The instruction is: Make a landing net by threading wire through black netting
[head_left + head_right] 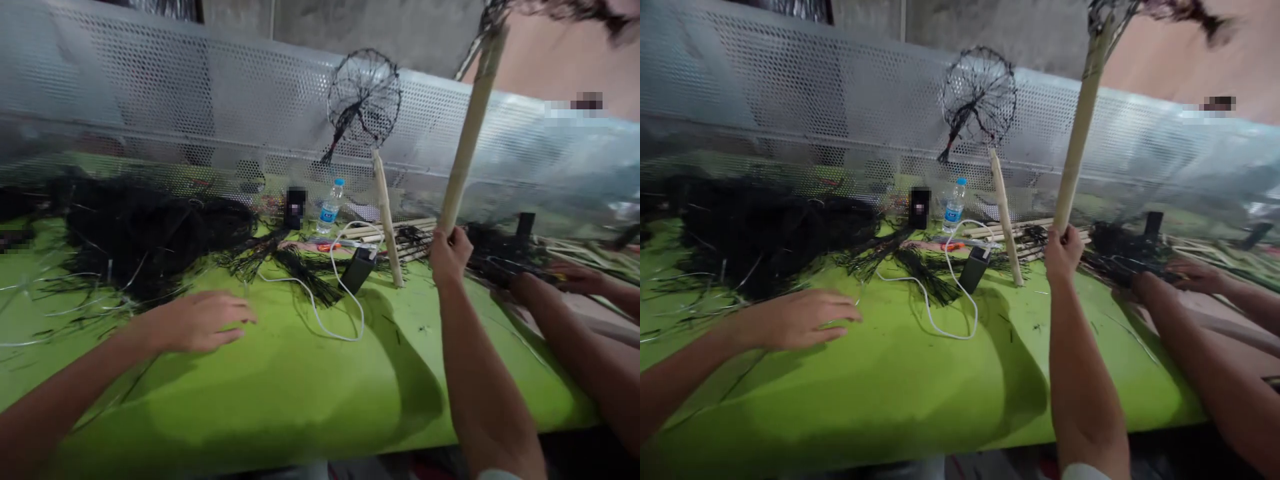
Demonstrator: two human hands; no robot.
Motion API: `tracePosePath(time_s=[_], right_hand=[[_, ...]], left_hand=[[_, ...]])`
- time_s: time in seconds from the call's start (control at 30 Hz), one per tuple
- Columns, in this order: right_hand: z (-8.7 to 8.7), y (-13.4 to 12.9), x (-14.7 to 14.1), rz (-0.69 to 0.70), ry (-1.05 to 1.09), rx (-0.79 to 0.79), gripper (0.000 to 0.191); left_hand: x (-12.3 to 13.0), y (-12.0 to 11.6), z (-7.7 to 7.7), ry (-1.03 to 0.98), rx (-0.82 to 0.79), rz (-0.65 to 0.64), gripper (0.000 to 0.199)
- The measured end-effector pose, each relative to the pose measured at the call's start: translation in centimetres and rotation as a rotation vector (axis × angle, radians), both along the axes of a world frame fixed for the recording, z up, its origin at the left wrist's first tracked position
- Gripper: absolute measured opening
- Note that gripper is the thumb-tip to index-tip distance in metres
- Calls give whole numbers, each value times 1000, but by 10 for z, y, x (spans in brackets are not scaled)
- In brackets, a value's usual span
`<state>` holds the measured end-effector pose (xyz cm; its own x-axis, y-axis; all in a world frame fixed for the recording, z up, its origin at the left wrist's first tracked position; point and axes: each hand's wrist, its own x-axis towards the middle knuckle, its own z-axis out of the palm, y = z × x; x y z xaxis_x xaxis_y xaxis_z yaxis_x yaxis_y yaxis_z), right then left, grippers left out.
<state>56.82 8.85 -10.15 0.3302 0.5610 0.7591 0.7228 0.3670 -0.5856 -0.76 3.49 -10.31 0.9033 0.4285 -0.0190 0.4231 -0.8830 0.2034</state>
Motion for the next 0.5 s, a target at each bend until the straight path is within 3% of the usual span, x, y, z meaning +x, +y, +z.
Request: tracePosePath(time_s=[0.1, 0.17, 0.33, 0.5], right_hand=[[-26, 34, 27, -127, 191, -97, 24], [-45, 48, 40, -165, 301, -161, 19], [-82, 58, 49, -105, 490, -294, 24], [-89, 60, 46, -25, 503, -411, 13]], left_hand=[[-18, -3, -33, -73, -48, 91, 28], [-27, -6, -44, -111, -62, 100, 27], [-33, -7, -54, -77, 31, 90, 29], [-32, -15, -62, -34, 66, 73, 33]])
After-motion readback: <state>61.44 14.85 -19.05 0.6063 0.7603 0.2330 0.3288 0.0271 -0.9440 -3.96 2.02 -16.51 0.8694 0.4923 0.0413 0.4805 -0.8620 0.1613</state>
